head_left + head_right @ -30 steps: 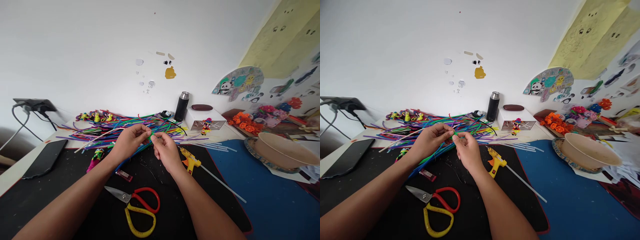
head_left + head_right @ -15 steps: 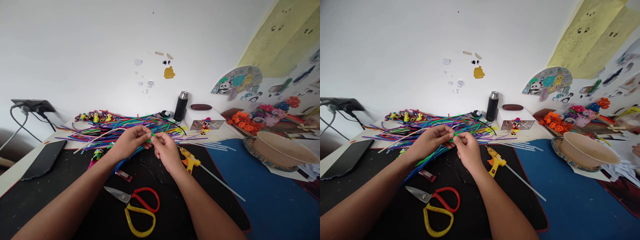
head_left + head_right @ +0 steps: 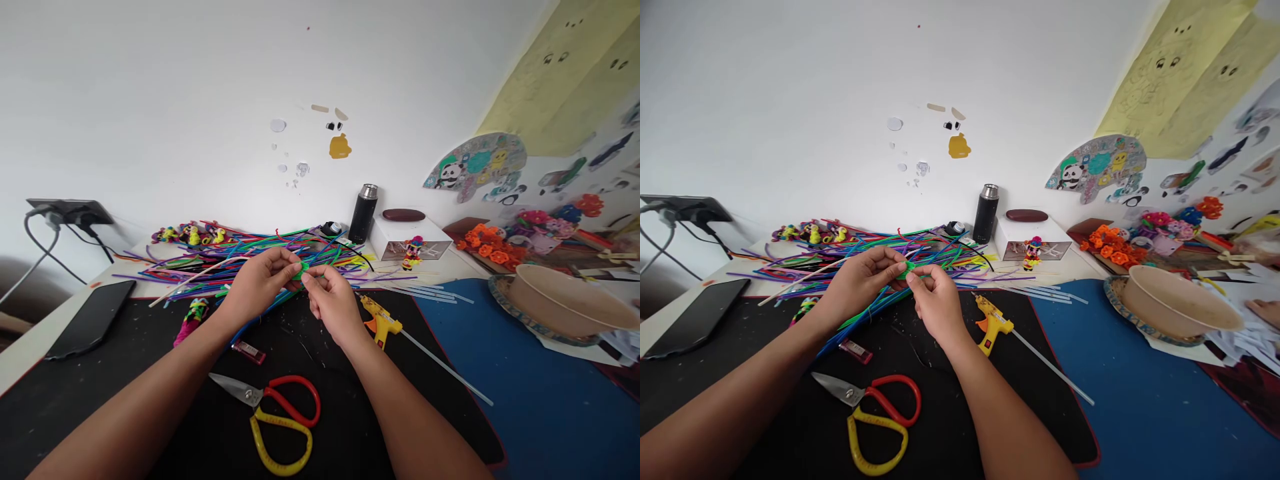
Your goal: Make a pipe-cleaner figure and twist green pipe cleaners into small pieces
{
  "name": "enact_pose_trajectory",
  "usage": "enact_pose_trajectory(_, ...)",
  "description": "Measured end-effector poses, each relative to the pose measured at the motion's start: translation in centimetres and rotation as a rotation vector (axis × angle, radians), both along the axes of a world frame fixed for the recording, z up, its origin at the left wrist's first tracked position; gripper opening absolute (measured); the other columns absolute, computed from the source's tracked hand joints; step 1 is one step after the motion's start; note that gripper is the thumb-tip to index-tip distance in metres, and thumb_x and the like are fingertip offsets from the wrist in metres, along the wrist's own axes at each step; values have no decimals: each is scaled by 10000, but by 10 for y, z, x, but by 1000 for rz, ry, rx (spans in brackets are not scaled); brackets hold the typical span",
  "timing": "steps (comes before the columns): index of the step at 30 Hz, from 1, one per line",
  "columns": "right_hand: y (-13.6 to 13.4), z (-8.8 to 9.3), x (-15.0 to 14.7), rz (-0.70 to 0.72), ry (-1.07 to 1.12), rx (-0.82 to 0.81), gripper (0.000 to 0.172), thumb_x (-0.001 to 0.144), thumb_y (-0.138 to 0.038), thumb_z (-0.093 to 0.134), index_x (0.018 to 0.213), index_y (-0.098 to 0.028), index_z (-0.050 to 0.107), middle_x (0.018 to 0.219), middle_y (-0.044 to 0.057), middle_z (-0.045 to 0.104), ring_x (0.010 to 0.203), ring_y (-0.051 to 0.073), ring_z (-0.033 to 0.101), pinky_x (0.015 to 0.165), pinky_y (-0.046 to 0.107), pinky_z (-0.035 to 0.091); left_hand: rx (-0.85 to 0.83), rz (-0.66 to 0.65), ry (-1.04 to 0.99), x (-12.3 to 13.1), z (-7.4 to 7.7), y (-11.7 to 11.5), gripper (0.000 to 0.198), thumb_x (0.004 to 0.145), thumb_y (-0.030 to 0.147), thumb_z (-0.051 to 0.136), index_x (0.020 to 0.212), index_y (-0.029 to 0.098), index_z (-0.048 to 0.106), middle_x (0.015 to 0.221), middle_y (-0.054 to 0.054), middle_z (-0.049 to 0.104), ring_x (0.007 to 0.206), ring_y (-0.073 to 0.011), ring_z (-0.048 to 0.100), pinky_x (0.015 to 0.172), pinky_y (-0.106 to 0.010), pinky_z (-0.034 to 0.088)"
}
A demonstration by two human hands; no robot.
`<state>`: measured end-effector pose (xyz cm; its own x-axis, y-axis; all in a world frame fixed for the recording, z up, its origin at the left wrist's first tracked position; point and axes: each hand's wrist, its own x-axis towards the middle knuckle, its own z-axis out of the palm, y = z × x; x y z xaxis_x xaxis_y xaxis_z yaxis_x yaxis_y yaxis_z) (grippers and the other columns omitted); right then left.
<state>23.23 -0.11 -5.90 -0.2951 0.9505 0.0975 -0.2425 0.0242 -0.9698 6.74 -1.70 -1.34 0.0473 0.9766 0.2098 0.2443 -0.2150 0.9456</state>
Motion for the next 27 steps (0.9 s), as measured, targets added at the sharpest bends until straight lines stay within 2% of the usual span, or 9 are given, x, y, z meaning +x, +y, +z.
enact_pose_trajectory(8,0,1,0,-9,22,-34,312,831,-465,760,921,-206,612,491,-131,458,358,68,361,368,207,268,-87,-29,-80,-1,2,1,522,777,657,827,923,190,646,744,-3,724,685,-202,724,693,-339,596)
enact_pose_trajectory(14,-1,5,1,-11,61,-80,365,789,-497,811,900,-209,615,484,-124,450,368,70,367,377,211,231,-112,-19,-25,-14,2,7,458,799,609,803,912,189,660,767,-5,708,713,-195,695,727,-333,564)
enact_pose_trajectory(19,-1,8,2,-19,107,-118,377,776,-503,827,880,-205,621,482,-117,450,375,66,360,375,205,217,-150,-114,336,-19,-9,12,324,837,510,722,865,187,710,761,-2,702,715,-196,638,682,-306,473)
enact_pose_trajectory(23,-1,8,2,-11,115,-135,381,765,-499,836,869,-204,618,476,-117,448,372,64,367,378,201,212,-170,-255,553,-9,-23,12,256,884,424,623,900,201,748,880,-20,776,801,-225,684,711,-310,463)
enact_pose_trajectory(27,-2,8,2,-4,111,-145,385,754,-497,840,872,-203,622,479,-116,454,369,63,371,380,200,205,-178,-221,753,2,-34,9,176,885,304,603,910,218,754,863,-20,786,780,-222,697,682,-307,434)
